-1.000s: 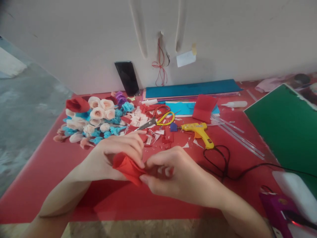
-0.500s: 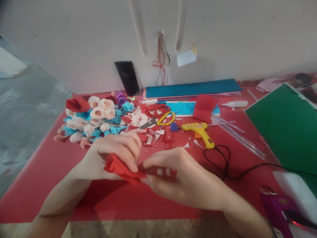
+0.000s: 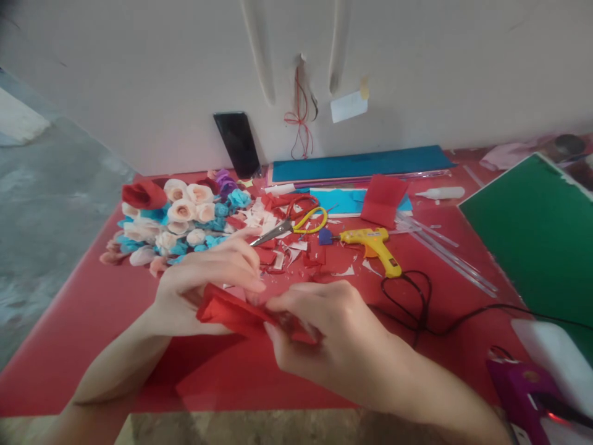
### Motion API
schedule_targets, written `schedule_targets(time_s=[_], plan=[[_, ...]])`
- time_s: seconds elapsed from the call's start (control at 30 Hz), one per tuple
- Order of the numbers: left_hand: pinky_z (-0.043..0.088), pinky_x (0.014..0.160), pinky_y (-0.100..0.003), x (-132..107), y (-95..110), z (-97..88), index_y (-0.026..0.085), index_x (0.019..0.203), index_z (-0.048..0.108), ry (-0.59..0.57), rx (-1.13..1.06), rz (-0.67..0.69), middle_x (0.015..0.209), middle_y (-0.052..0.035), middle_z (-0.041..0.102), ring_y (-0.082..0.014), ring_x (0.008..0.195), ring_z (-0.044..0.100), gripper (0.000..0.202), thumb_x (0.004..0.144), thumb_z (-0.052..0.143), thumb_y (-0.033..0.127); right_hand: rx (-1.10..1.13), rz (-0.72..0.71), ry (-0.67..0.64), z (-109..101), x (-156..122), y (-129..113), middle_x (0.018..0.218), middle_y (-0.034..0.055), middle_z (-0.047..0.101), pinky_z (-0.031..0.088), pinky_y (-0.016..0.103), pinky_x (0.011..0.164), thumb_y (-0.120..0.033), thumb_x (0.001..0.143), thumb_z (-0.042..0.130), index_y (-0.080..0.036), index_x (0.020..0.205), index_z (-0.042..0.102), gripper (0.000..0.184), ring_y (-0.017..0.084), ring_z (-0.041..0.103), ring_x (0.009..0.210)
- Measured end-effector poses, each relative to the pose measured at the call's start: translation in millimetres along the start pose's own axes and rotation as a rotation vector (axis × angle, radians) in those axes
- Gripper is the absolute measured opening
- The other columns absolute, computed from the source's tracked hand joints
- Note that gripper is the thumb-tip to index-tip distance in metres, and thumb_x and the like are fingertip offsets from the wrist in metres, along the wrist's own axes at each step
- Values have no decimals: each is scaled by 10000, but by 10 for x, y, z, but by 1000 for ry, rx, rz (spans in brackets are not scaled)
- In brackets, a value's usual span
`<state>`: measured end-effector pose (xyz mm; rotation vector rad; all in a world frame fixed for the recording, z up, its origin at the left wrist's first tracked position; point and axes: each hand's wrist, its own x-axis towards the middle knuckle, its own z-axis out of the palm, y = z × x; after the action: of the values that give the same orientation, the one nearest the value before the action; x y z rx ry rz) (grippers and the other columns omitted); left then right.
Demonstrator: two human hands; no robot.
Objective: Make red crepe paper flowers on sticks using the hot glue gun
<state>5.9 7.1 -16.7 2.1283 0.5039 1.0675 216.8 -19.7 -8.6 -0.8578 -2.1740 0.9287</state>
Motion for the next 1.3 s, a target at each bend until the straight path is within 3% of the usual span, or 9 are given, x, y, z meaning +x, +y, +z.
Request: schedule_targets(time_s=[0.2, 0.33, 0.47, 0.53, 0.63, 0.7, 0.8, 0.9, 1.3], plan=[[418, 932, -361, 0, 56, -31, 197, 996, 607, 0, 170, 46, 765, -20, 678, -161, 779, 567, 244, 768, 683, 239, -42, -46, 20, 6, 10, -9, 562, -78, 416, 334, 129, 474, -36, 749, 543, -174, 841, 548, 166, 24, 345, 459], [386, 1018, -416, 4, 113, -60, 229, 780, 587, -63, 353, 119, 734, 11, 701, -170, 786, 596, 101, 753, 682, 205, -70, -32, -23, -5, 35, -9, 549, -65, 365, 307, 150, 450, -21, 728, 512, -162, 766, 561, 153, 38, 329, 463], [391, 1042, -440, 14, 201, -21, 221, 597, 516, -57, 558, 181, 681, 45, 696, -153, 714, 613, 215, 734, 626, 97, -53, -33, -37, -15, 46, -20, 554, -68, 417, 340, 139, 481, -1, 698, 522, -167, 821, 590, 218, 35, 386, 473], [386, 1065, -443, 19, 260, 27, 216, 595, 508, 5, 600, 151, 639, 64, 680, -133, 688, 624, 214, 732, 562, 61, -29, -39, -35, -19, 39, -32, 555, -74, 427, 348, 127, 484, 5, 687, 523, -174, 841, 593, 246, 29, 396, 468], [345, 1118, -444, 23, 344, 98, 206, 647, 532, 115, 620, -63, 614, 65, 656, -99, 660, 639, 177, 774, 471, 99, -3, -34, -33, -29, 15, -39, 553, -77, 421, 340, 119, 477, 9, 685, 497, -174, 806, 589, 238, 25, 381, 459], [293, 1149, -460, 22, 373, 124, 202, 643, 537, 144, 629, -100, 647, 60, 658, -86, 640, 637, 168, 789, 476, 146, -4, -15, -54, -39, 0, -31, 562, -72, 439, 347, 119, 494, 6, 688, 483, -168, 777, 586, 221, 26, 395, 473], [205, 1180, -471, 9, 361, 121, 204, 616, 532, 139, 652, -31, 644, 77, 653, -80, 667, 638, 188, 795, 514, 148, -14, 28, -106, -52, 3, -11, 581, -69, 470, 362, 119, 523, -3, 693, 481, -165, 778, 594, 215, 28, 426, 500], [235, 1163, -472, -15, 309, 87, 220, 615, 551, 75, 671, 111, 656, 88, 660, -108, 803, 638, 227, 803, 543, 92, -15, 56, -140, -53, 25, 0, 572, -73, 465, 356, 118, 514, -17, 707, 495, -160, 812, 616, 215, 25, 420, 493], [237, 1169, -462, -25, 203, 16, 165, 711, 615, -9, 585, 224, 672, 38, 646, -150, 848, 630, 115, 825, 607, 150, -120, -21, -101, -45, -4, 30, 544, -78, 429, 343, 137, 496, -87, 767, 565, -160, 829, 625, 113, 23, 390, 466]])
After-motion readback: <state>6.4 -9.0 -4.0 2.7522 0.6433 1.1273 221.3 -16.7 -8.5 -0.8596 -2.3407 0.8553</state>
